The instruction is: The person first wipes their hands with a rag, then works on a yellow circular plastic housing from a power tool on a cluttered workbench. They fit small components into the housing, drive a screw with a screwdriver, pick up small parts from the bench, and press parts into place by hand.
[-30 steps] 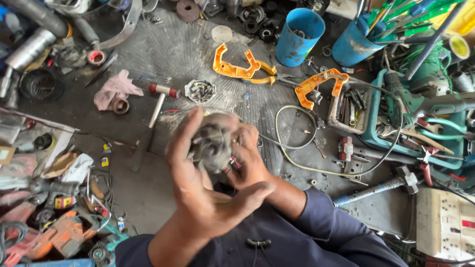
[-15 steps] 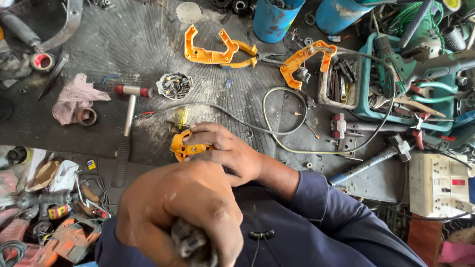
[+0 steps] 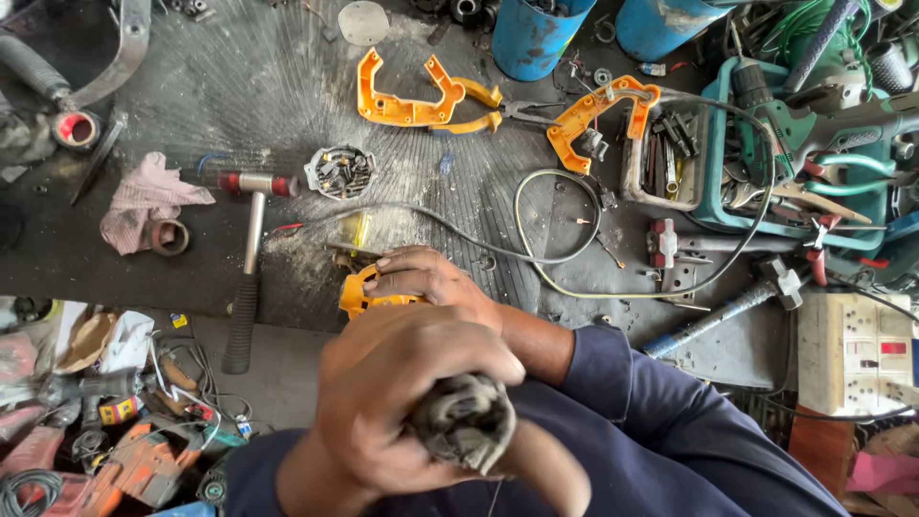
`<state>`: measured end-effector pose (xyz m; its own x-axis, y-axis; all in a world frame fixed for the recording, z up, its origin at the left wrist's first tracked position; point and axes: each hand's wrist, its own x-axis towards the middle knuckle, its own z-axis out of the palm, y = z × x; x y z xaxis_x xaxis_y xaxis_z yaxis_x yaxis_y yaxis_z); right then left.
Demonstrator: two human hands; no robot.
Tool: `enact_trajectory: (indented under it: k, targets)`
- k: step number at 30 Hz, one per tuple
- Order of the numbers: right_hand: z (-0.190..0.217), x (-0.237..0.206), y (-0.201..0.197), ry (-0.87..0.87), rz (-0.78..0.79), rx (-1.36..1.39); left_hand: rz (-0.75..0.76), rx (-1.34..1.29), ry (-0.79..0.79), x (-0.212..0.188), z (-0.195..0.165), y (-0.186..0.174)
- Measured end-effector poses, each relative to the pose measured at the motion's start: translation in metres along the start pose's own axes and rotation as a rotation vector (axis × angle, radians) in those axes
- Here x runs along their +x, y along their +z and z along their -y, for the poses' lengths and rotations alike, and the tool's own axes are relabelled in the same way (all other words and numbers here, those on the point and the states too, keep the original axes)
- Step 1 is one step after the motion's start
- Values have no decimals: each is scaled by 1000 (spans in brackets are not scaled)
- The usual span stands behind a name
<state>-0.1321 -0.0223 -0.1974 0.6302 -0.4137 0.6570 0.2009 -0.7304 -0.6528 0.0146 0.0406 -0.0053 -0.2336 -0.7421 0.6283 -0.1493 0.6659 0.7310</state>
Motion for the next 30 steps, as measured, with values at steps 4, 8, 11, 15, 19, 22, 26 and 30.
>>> enact_trajectory:
  k: [4, 8, 11, 15, 19, 22, 26, 30]
  targets:
    - [2, 6, -5, -122, -16, -6, 749, -680, 156, 27, 37, -23]
    - [8, 11, -6, -106, -19, -26, 458, -454, 103, 13, 21, -17]
    - [9, 13, -7, -101, -49, -38, -89, -17, -5, -10, -10, 6]
    - [13, 11, -2, -75, -31, -139, -223, 173, -29, -26, -24, 23]
    - [12, 12, 2, -98, -57, -121, -193, 121, 133, -26, -11, 30]
    - [10, 12, 3, -105, -70, -115, -82, 31, 139, -26, -2, 23]
    - [8, 13, 5, -123, -76, -113, -40, -31, 163, -23, 8, 18]
    - [6, 17, 9, -127, -139, -111, 4, -102, 176, -17, 15, 17]
